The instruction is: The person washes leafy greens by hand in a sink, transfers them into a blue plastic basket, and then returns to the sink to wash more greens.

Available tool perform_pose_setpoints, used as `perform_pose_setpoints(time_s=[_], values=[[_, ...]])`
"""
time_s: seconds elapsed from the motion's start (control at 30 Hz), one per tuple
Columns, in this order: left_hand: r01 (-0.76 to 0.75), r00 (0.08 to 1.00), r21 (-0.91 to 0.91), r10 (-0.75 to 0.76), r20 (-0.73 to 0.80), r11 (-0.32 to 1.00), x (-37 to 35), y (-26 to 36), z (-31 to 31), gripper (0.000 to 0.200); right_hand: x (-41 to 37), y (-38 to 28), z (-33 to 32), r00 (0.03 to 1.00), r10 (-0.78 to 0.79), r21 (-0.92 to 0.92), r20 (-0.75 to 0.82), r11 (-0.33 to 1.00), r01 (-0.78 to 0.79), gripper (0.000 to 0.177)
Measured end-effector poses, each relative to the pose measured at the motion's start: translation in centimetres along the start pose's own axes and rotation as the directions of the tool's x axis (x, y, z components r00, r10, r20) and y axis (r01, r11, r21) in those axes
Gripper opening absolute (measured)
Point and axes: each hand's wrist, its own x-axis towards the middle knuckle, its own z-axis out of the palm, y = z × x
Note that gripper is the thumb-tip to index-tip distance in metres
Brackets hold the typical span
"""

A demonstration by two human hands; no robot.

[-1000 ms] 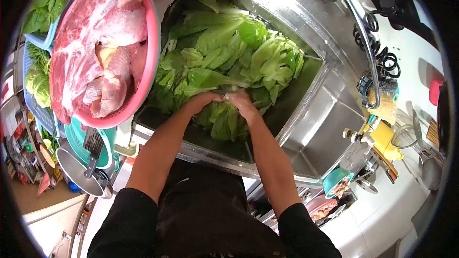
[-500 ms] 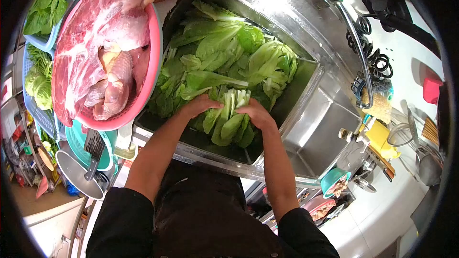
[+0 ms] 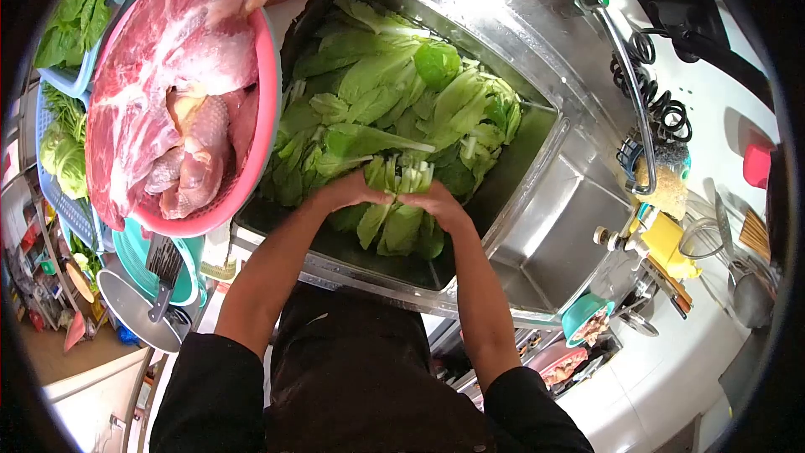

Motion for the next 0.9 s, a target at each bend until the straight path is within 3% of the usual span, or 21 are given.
perform_pose_setpoints(time_s=[0.07, 0.1, 0.2, 0.3, 0.4, 0.53, 0.7, 0.77, 0.83, 0.87, 0.9], values=[[0.134, 0.980, -0.049, -0.125, 0.154, 0.990, 0.2, -0.3, 0.1, 0.082, 0.5, 0.6, -0.2, 0.997, 0.018, -0.071, 0.079, 0.997, -0.012, 0.056], [0.172, 0.970, 0.072, -0.182, 0.162, 0.982, 0.8, -1.2, -0.2, 0.081, 1.2, 1.4, -0.5, 0.994, 0.061, -0.117, 0.095, 0.992, -0.049, 0.057], [0.451, 0.891, 0.522, -0.402, -0.212, 0.723, 3.0, -3.6, 0.8, 0.077, 5.9, 8.2, -2.3, 0.983, 0.183, -0.226, 0.035, 0.959, -0.170, 0.057], [0.346, 0.937, 0.540, -0.307, -0.165, 0.767, 3.5, -4.0, 1.3, 0.069, 7.6, 10.6, -2.3, 0.967, 0.180, -0.299, -0.179, 0.927, -0.228, 0.053], [0.019, 0.998, 0.714, 0.032, -0.057, 0.699, 5.9, -9.3, 0.5, 0.064, 9.2, 11.3, -1.6, 0.921, 0.105, -0.325, -0.375, 0.915, -0.237, 0.050], [0.202, 0.979, 0.748, -0.153, -0.135, 0.633, 6.9, -10.6, 0.9, 0.057, 10.9, 11.8, -0.4, 0.859, 0.040, -0.325, -0.510, 0.916, -0.236, 0.046], [0.432, 0.881, 0.725, -0.424, -0.211, 0.537, 6.6, -9.0, 2.5, 0.050, 10.2, 11.6, 0.7, 0.820, -0.034, -0.302, -0.571, 0.938, -0.171, 0.041], [0.429, 0.898, 0.673, -0.361, -0.249, 0.602, 4.3, -6.5, 4.1, 0.048, 7.3, 10.8, 1.5, 0.817, -0.093, -0.237, -0.569, 0.970, -0.054, 0.039], [0.280, 0.946, 0.620, -0.103, -0.306, 0.733, 1.5, -2.6, 6.1, 0.043, 2.8, 8.3, 2.2, 0.828, -0.134, -0.081, -0.544, 0.991, 0.107, 0.038], [0.045, 0.910, 0.538, 0.187, -0.369, 0.842, -0.6, -1.5, 7.5, 0.042, -0.7, 6.2, 2.6, 0.838, -0.151, 0.000, -0.524, 0.984, 0.178, 0.037], [-0.164, 0.897, 0.491, 0.337, -0.287, 0.856, -2.2, -0.3, 8.3, 0.042, -4.3, 4.0, 3.0, 0.848, -0.168, 0.085, -0.503, 0.966, 0.243, 0.035]])
